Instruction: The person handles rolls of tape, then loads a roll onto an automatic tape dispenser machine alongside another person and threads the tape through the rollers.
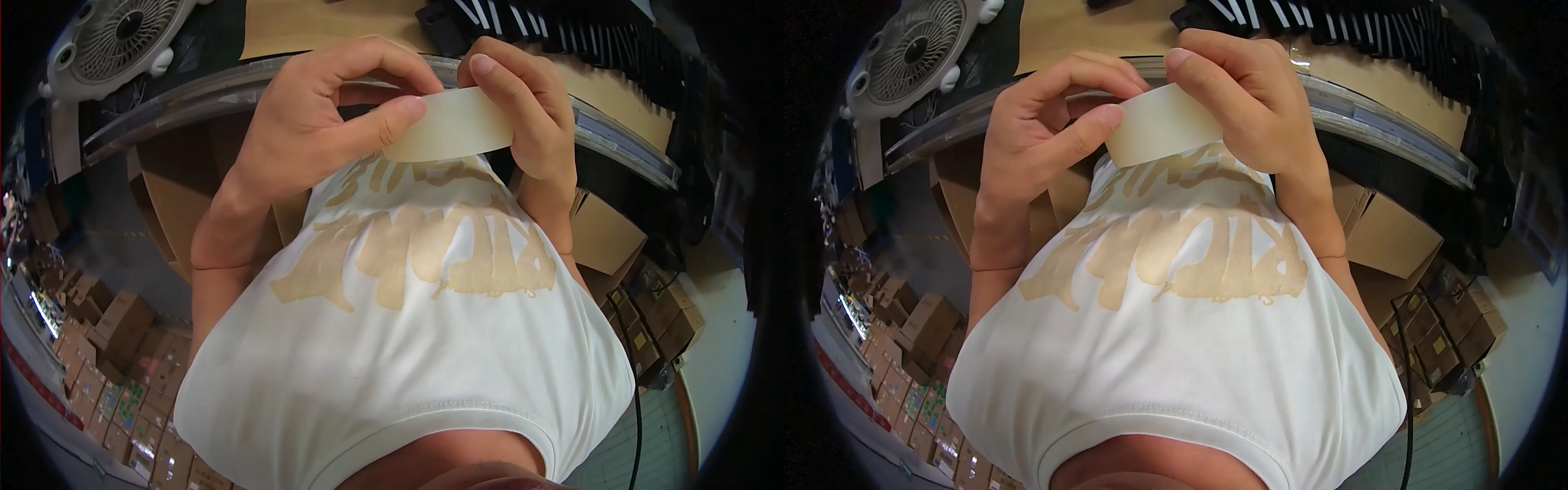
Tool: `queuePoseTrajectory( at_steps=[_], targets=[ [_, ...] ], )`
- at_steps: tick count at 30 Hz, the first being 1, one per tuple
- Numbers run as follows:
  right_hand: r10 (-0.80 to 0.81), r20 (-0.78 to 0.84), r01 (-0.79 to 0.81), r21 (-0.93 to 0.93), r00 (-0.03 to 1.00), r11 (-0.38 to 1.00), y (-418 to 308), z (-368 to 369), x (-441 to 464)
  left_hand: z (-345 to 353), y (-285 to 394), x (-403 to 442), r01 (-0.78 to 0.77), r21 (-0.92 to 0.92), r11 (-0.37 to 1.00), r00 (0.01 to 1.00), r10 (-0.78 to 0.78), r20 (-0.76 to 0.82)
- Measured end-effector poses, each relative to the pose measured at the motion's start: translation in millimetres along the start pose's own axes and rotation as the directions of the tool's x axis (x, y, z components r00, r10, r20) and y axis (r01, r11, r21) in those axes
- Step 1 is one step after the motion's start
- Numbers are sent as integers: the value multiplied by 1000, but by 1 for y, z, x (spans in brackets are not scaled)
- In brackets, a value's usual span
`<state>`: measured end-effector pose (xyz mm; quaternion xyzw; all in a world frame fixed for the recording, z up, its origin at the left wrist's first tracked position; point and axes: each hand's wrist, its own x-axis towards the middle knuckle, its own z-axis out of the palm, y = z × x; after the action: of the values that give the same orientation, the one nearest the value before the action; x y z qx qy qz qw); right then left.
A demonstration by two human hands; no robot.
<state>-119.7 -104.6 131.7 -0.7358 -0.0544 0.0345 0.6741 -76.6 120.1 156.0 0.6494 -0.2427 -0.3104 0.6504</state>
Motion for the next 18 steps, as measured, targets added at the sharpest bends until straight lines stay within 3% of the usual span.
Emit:
queuePoseTrajectory(
  at_steps=[8, 11, 18],
  targets=[
    [24, 3, -23, -32, 1000, 999, -1, 4, -1, -3, 9, -2, 76, 69, 995, 997, -75, -15],
    [18, 8, -17, -73, 1000, 997, 0, 3, -1, -4, 11, 0, 149, 12, 989, 989, -149, -13],
    [17, 33, -13, -99, 999, 995, -2, 3, 0, -16, 13, 8, 188, 116, 975, 973, -202, 116]
  ],
)
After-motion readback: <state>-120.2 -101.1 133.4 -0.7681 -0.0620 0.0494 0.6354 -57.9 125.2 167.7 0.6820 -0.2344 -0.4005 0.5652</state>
